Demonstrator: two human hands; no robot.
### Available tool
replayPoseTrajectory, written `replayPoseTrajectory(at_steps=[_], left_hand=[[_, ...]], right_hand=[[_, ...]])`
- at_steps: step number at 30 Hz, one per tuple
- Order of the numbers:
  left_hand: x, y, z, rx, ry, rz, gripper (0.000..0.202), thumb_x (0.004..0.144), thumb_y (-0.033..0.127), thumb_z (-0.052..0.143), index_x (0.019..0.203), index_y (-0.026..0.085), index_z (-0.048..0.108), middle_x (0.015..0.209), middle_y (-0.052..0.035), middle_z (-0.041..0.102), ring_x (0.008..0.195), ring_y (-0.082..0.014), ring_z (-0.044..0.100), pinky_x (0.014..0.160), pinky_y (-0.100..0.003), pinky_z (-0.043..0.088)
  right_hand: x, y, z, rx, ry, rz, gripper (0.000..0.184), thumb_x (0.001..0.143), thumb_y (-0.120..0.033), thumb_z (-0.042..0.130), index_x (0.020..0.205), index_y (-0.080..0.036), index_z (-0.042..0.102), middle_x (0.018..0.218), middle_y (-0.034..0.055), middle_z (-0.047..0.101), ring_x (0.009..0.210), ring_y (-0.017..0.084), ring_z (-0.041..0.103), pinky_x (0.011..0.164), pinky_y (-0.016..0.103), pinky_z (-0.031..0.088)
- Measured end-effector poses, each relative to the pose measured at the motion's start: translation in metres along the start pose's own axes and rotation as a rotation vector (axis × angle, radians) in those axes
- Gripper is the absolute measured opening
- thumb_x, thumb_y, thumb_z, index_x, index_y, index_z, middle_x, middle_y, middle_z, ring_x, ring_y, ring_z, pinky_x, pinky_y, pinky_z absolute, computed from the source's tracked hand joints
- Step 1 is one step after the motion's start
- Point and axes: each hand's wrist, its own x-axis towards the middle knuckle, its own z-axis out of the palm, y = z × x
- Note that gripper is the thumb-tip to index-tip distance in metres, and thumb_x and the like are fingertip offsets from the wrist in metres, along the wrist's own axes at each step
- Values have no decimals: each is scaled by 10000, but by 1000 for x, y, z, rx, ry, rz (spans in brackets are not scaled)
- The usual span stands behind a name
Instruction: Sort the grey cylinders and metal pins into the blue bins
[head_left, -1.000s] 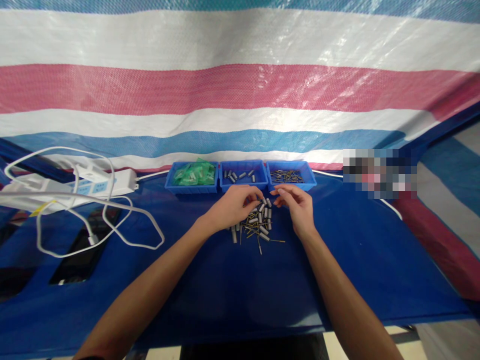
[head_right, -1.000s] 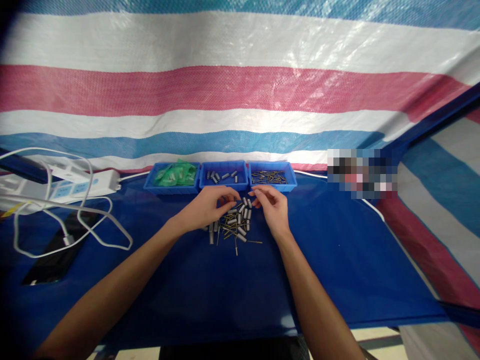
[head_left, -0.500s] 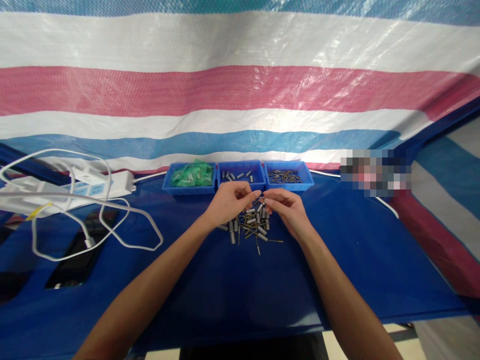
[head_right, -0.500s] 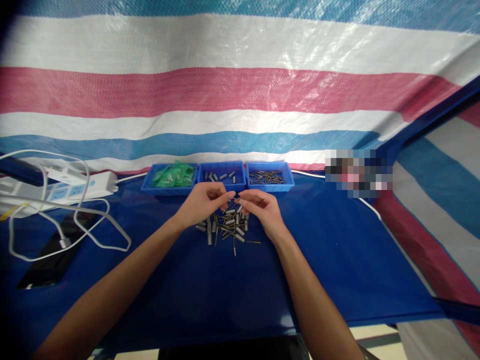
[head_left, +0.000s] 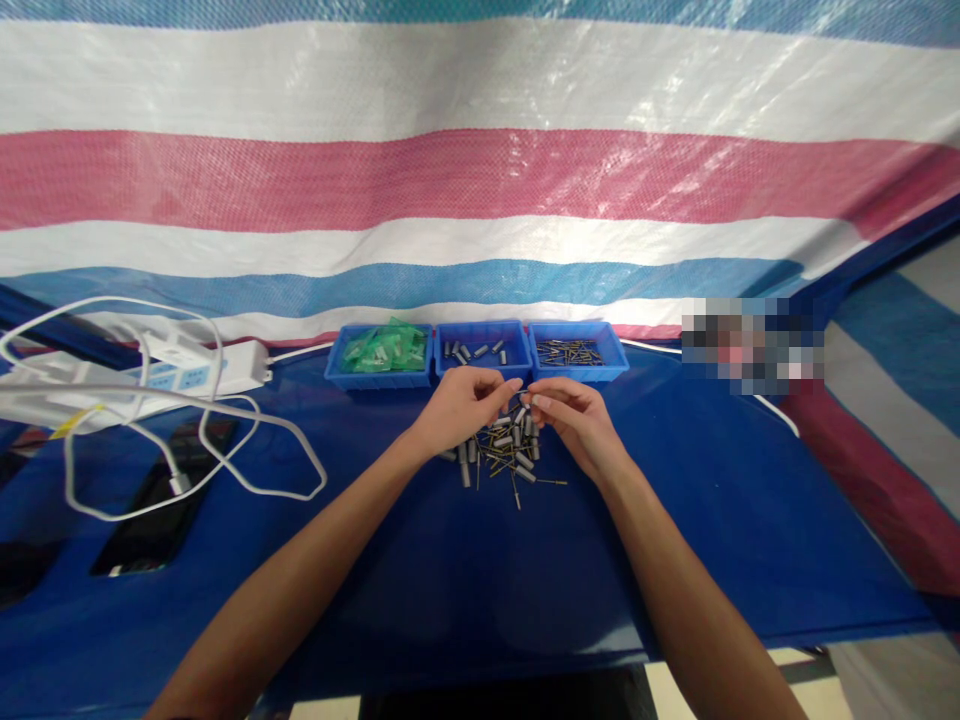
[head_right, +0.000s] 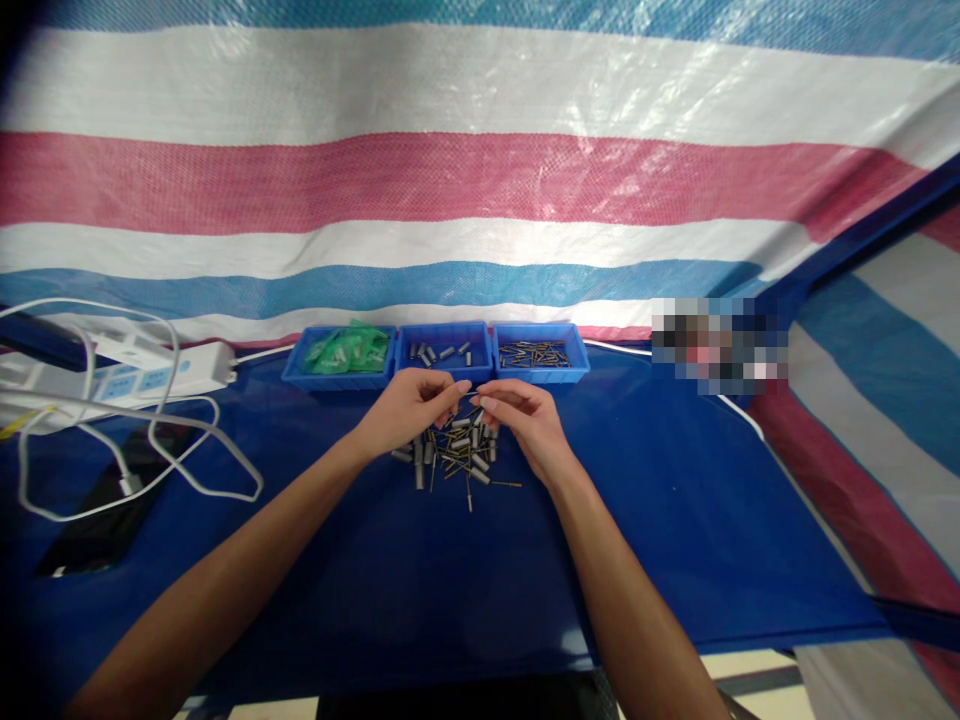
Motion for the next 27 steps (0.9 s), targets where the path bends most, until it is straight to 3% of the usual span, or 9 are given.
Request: replayPoseTrajectory(at_steps=[5, 12, 16, 19, 22, 27], left_hand=[[-1, -4, 2, -34, -22, 21, 389, 945, 483, 654, 753, 144, 663, 611, 5, 619, 535, -94, 518, 509, -204, 351], [-2, -2, 0, -48, -61, 49, 414, 915, 505, 696, 720, 142, 654, 607, 16, 582, 539, -89, 487, 516, -207, 360], [-2, -4, -2, -1, -91, 44, 399, 929, 511, 678, 770, 147, 707, 650, -4, 648, 572, -108, 554, 537, -213, 404], [-1, -9, -6, 164, -115, 49, 318, 914, 477, 719, 920, 164, 771, 756, -32, 731, 680, -149, 656, 636, -242, 485], [-1, -16, -9, 468, -127, 76, 263, 882, 386, 776, 1044, 179, 788, 919, -72, 771, 826, -204, 710, 763, -293, 529], [-1, -22, -4, 767, -148, 86, 176, 946, 275, 671, 1059, 198, 782, 1049, -97, 749, 971, -253, 713, 837, -327, 537]], right_hand=[[0, 0, 1, -12, 12, 3, 211, 738, -338, 882, 911, -236, 817, 760, 15, 756, 656, 157, 633, 601, 287, 488], [1, 1, -2, -27, 0, 4, 218, 759, -356, 865, 937, -239, 818, 693, 4, 720, 629, 157, 624, 596, 292, 489], [2, 3, -3, -62, 20, -19, 196, 758, -374, 860, 883, -227, 821, 690, 13, 726, 607, 153, 616, 572, 290, 481], [4, 2, -5, -85, 101, -61, 191, 758, -384, 852, 842, -217, 816, 751, 39, 763, 602, 153, 616, 549, 288, 470], [5, -1, -9, -92, 201, -134, 175, 797, -365, 814, 896, -221, 820, 857, 58, 795, 614, 147, 612, 539, 282, 454], [8, -2, -17, -133, 298, -193, 331, 833, -362, 755, 1150, -268, 781, 1284, 86, 752, 773, 177, 695, 585, 290, 500]])
